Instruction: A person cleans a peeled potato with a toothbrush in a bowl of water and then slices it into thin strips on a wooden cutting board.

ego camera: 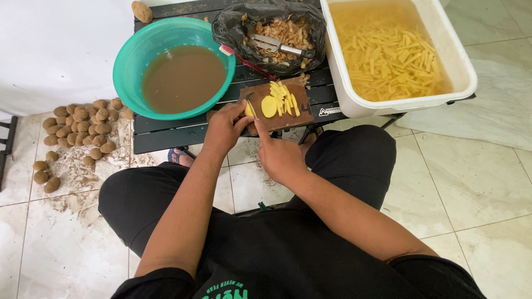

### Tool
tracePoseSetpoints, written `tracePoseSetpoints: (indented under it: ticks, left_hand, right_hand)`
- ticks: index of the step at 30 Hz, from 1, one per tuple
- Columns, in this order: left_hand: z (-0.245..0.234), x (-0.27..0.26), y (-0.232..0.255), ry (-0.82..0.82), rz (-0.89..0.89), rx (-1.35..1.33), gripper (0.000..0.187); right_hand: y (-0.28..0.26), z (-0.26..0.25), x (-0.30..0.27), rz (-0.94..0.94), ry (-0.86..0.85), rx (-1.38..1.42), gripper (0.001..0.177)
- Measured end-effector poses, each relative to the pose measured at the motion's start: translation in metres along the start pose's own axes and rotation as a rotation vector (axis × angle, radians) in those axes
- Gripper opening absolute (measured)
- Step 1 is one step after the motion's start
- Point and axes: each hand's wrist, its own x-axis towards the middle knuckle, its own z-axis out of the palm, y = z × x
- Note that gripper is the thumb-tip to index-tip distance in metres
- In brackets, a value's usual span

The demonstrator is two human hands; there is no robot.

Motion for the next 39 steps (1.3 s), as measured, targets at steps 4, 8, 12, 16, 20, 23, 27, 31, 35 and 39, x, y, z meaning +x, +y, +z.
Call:
tracePoseSetpoints:
  ticks: [4,8,12,16,20,23,27,31,35,39]
  left_hand:
    - [0.002,0.000,-0.007,-0.009,0.030,0.003,0.046]
    - [0.004,-0.002,-0.011,0.006,0.040,0.002,0.044]
    - [0.007,-0.002,-0.016,0.020,0.056,0.017,0.042]
    - [0.002,-0.001,-0.008,0.017,0.058,0.006,0.040]
    - [0.003,-0.004,-0.008,0.025,0.079,0.019,0.037]
    - [0.004,-0.003,-0.011,0.026,0.094,0.026,0.035]
    - [0.002,0.000,-0.009,0.013,0.101,0.041,0.037]
    - [0.001,-0.005,0.002,0.017,0.042,-0.011,0.038]
    - [-0.009,-0.006,0.017,0.008,0.053,-0.043,0.043]
    - [-0.009,-0.007,0.014,-0.014,0.051,-0.047,0.045]
  right_hand:
    - [-0.002,-0.006,0.001,0.005,-0.037,-0.018,0.063]
    - [0.003,0.002,0.008,0.004,-0.037,-0.064,0.064]
    - [0.003,0.006,0.014,-0.001,-0.040,-0.115,0.062]
    - [0.006,0.011,0.016,-0.011,-0.061,-0.098,0.063]
    - [0.013,0.031,0.016,0.007,-0.068,-0.096,0.062]
    - [0.014,0.033,0.017,0.015,-0.083,-0.089,0.062]
    - [0.016,0.027,0.016,0.005,-0.085,-0.120,0.064]
    - [0.017,0.029,0.012,0.000,-0.085,-0.132,0.062]
    - [0.014,0.032,0.014,-0.022,-0.068,-0.104,0.063]
    - [0.014,0.035,0.015,-0.017,-0.065,-0.106,0.066]
